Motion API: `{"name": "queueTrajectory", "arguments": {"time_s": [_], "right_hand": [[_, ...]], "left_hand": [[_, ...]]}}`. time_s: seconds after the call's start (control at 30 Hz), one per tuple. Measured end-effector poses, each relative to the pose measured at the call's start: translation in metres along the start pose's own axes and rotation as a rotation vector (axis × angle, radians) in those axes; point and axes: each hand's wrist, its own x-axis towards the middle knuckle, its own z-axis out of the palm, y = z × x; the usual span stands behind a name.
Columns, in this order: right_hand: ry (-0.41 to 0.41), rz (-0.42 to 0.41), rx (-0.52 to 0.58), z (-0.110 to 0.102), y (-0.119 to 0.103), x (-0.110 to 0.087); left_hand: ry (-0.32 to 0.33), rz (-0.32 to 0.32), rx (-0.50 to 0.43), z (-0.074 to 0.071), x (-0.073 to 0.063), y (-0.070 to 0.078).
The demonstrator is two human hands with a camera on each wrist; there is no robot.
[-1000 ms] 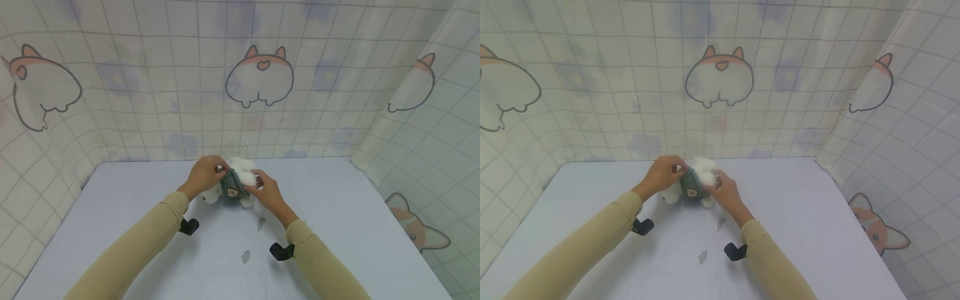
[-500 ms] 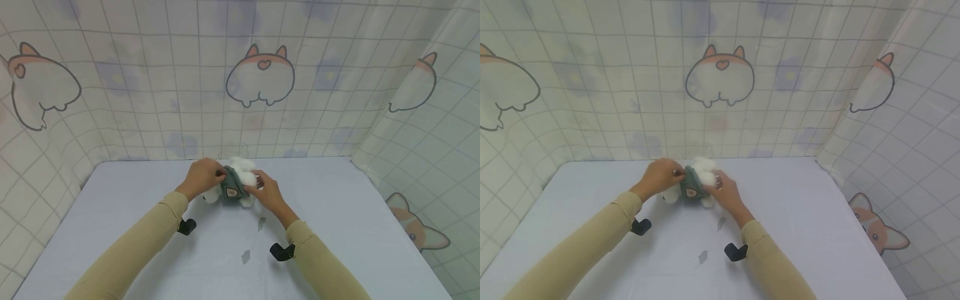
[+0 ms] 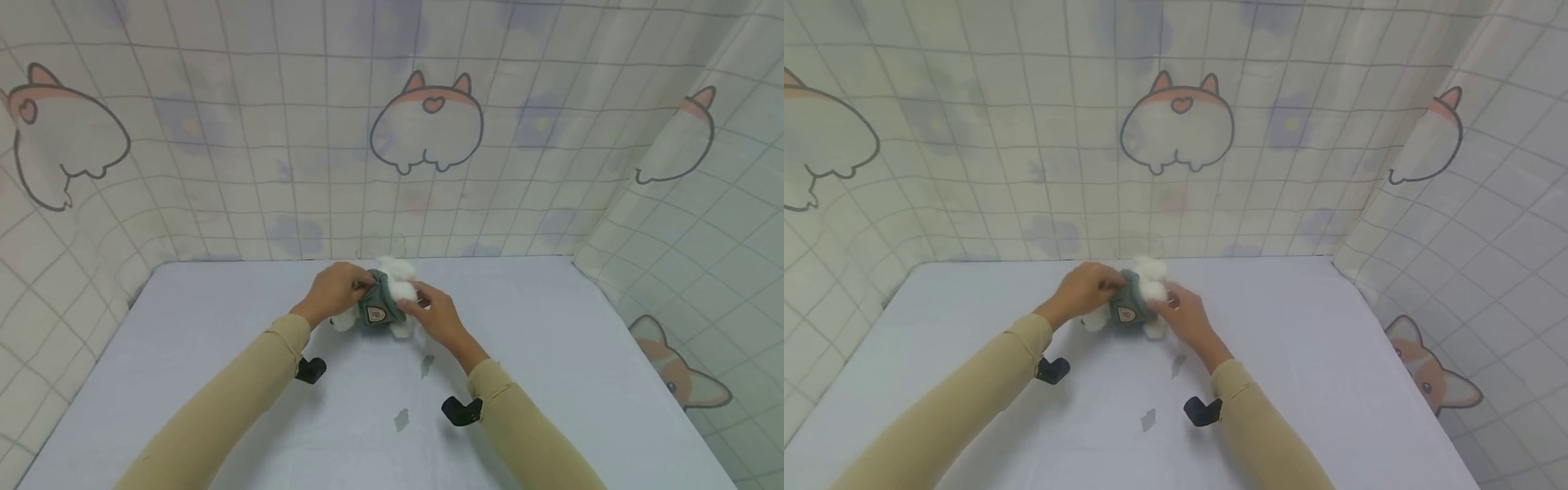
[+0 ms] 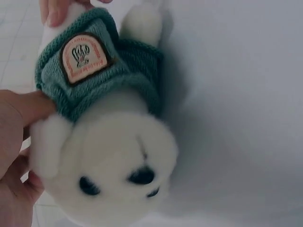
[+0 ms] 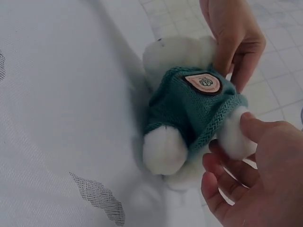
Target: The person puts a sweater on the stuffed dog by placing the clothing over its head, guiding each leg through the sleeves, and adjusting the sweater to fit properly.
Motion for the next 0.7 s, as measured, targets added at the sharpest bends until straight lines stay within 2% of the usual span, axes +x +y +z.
{"name": "queueTrajectory", "arguments": {"time_s": [0.17, 0.33, 0.4, 0.57, 0.7], "right_hand": [[-0.065, 0.013, 0.064, -0.004, 0.002, -0.001], [-0.071, 0.023, 0.078, -0.004, 0.001, -0.002], [-0.063, 0.021, 0.077, -0.004, 0.002, 0.0], [-0.022, 0.078, 0.117, -0.001, -0.002, 0.003], [0.082, 0.188, 0.23, 0.003, -0.009, 0.004]], "left_hand": [[-0.054, -0.045, -0.036, 0.001, 0.003, -0.003], [-0.083, -0.042, -0.01, 0.002, 0.003, 0.0], [-0.098, -0.021, -0.009, 0.003, 0.003, 0.001], [-0.138, 0.026, -0.065, 0.01, 0.001, -0.003], [-0.116, 0.062, -0.146, 0.014, -0.001, -0.006]]}}
